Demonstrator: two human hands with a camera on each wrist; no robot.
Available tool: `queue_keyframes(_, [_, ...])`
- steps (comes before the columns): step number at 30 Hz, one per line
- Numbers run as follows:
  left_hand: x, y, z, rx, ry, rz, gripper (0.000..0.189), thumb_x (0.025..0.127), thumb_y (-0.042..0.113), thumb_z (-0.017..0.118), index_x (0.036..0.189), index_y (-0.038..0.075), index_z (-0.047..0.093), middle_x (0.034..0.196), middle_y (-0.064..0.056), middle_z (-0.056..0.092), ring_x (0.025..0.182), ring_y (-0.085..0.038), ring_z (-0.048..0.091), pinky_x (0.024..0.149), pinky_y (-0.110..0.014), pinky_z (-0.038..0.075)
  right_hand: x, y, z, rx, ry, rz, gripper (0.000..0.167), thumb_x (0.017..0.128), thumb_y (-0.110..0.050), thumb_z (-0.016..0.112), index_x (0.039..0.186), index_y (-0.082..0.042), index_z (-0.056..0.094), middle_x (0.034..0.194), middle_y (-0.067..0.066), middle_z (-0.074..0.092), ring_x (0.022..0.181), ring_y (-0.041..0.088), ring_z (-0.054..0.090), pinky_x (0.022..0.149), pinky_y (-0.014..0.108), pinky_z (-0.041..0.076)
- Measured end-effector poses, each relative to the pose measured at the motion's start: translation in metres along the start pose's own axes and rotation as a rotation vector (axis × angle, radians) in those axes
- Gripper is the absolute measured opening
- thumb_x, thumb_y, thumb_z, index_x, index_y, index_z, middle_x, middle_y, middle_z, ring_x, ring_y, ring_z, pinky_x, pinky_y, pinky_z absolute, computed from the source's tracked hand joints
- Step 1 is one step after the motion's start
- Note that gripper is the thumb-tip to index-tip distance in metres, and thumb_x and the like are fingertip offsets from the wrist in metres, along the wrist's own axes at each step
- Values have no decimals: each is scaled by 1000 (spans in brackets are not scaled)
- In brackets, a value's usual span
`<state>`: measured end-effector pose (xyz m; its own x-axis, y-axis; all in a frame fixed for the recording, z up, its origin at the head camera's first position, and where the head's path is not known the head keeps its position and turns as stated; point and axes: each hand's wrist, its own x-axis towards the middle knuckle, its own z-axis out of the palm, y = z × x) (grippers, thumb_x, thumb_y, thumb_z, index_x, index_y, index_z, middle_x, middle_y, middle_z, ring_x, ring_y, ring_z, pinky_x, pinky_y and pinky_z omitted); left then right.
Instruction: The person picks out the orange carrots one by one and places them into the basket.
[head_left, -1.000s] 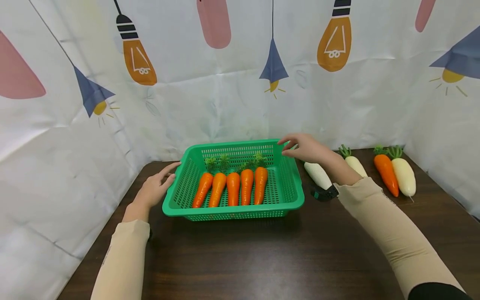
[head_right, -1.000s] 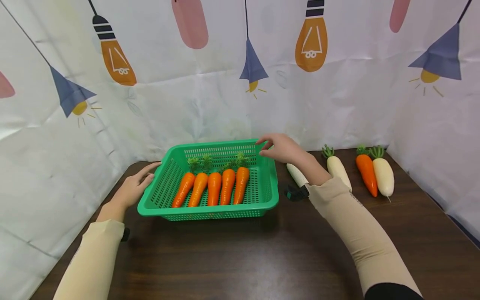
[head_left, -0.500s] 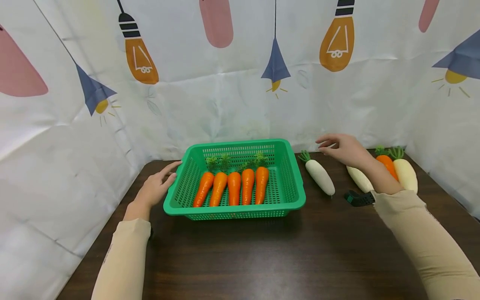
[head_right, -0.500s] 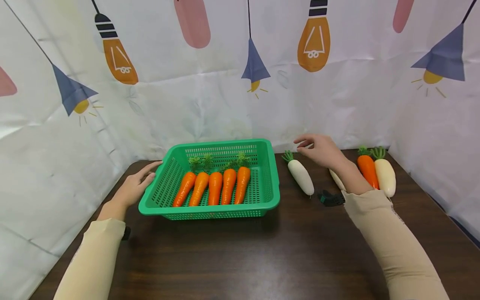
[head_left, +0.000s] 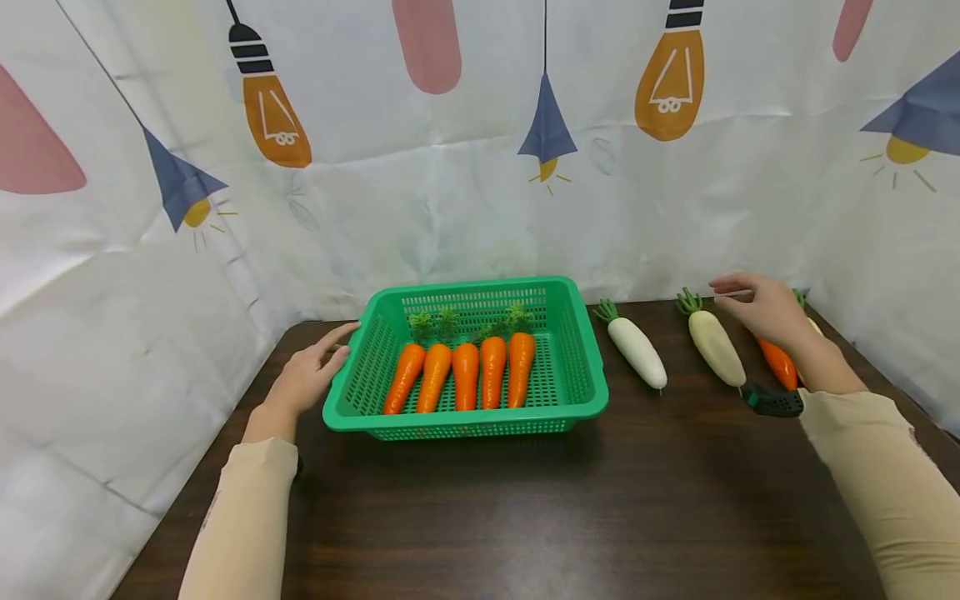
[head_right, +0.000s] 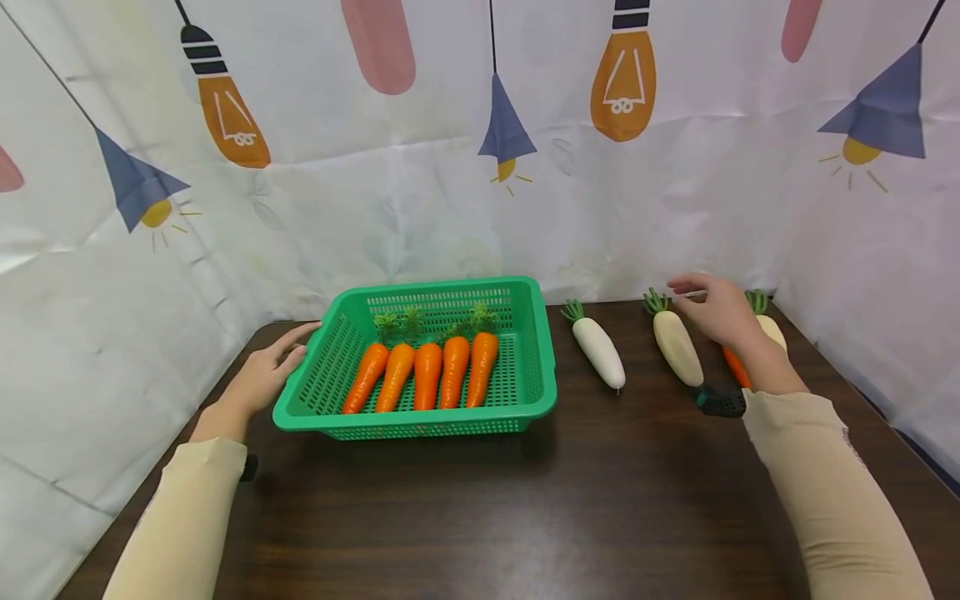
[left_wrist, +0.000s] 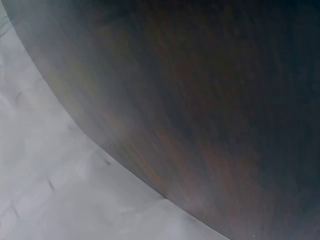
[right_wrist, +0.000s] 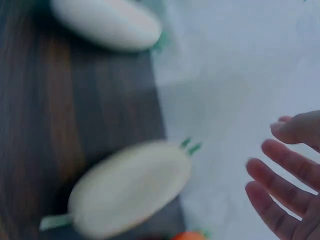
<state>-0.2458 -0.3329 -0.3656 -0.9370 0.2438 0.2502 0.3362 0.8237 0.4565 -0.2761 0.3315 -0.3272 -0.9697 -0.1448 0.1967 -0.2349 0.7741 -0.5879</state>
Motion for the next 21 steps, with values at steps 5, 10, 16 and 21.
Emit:
queue_keyframes(5, [-1, -1, 1, 4, 2, -5, 53, 112, 38, 39, 161, 16, 36, 132, -31, 60, 114, -50, 60, 87, -66, 48, -5, 32, 0, -47, 40, 79, 44, 109, -21, 47, 142, 8, 49, 138, 38, 48, 121, 58, 47, 87, 68, 45])
queue_keyframes(10, [1, -1, 1, 12, -2, -12, 54, 112, 40, 39, 161, 17, 36, 132, -31, 61, 114, -49, 61, 88, -66, 48, -14, 59, -1, -51, 70, 148, 44, 108, -16, 45, 142, 11, 45, 140, 41, 44, 122, 61, 43, 90, 69, 43])
queue_keyframes(16, [2, -1, 0, 7, 0, -15, 53, 112, 39, 39, 161, 18, 36, 131, -31, 61, 113, -49, 62, 86, -65, 49, -17, 70, -2, -55, 94, 186, 43, 106, -12, 49, 141, 13, 45, 139, 43, 41, 121, 61, 42, 90, 69, 45])
queue_keyframes(21, [1, 0, 0, 2, -3, -19, 53, 112, 39, 39, 161, 18, 36, 131, -31, 61, 113, -49, 61, 86, -65, 49, -15, 71, 0, -81, 92, 207, 43, 103, -7, 52, 141, 13, 44, 136, 46, 40, 119, 61, 44, 86, 67, 47])
